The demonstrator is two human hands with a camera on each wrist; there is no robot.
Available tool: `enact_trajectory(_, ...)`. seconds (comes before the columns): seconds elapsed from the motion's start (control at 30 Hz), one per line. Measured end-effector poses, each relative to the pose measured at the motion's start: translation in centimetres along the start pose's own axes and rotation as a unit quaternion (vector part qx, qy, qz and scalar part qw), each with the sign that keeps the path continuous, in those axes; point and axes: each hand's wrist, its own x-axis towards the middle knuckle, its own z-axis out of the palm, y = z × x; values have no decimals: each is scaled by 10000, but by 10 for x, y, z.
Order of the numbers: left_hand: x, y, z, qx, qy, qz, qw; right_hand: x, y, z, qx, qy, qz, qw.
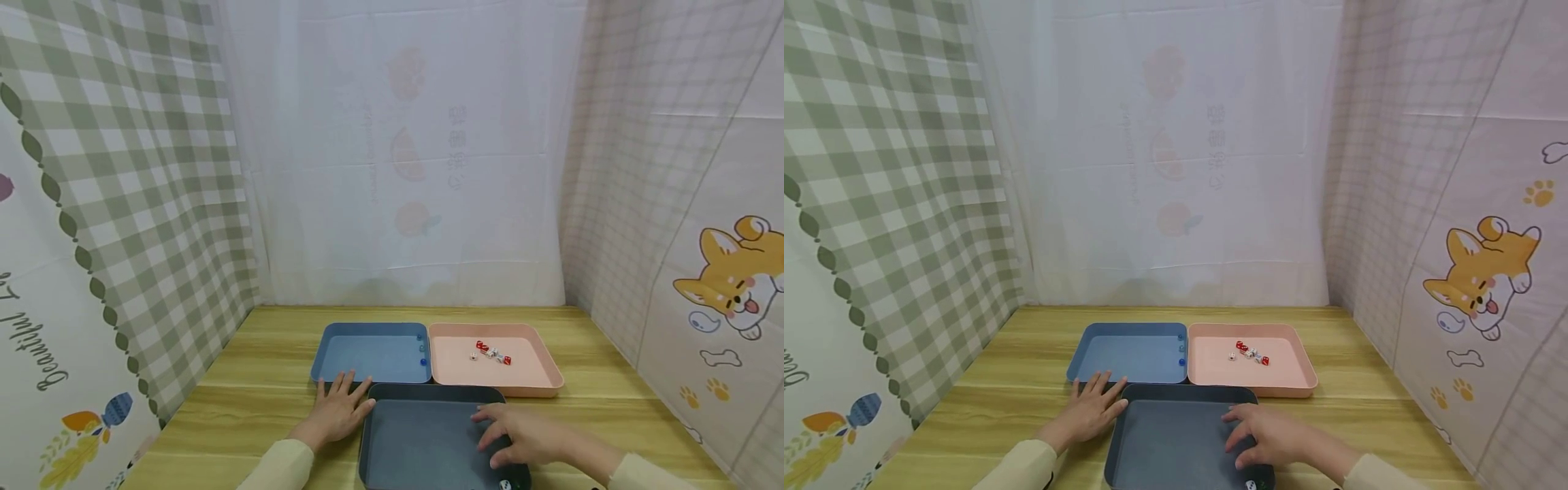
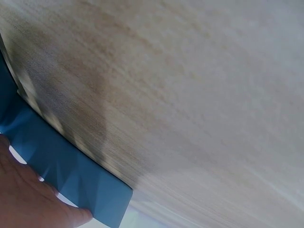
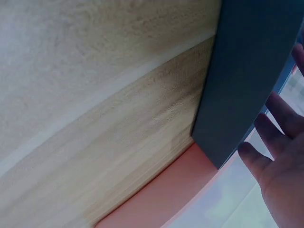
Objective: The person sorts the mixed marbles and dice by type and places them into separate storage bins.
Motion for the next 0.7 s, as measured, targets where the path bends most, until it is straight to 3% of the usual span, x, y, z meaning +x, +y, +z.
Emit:
enact_trajectory(0.3, 0, 0, 0, -23, -19, 37, 10000, -3, 1, 7, -923, -281, -828, 9919)
enact_trajectory(0.57, -1, 0, -1, -20, -10, 24, 10000, -2, -2, 13, -1459, -425, -844, 9848)
enact_trajectory(0.7, -1, 1, -2, -51, -32, 18, 10000, 0, -2, 16, -1711, -295, -992, 9798)
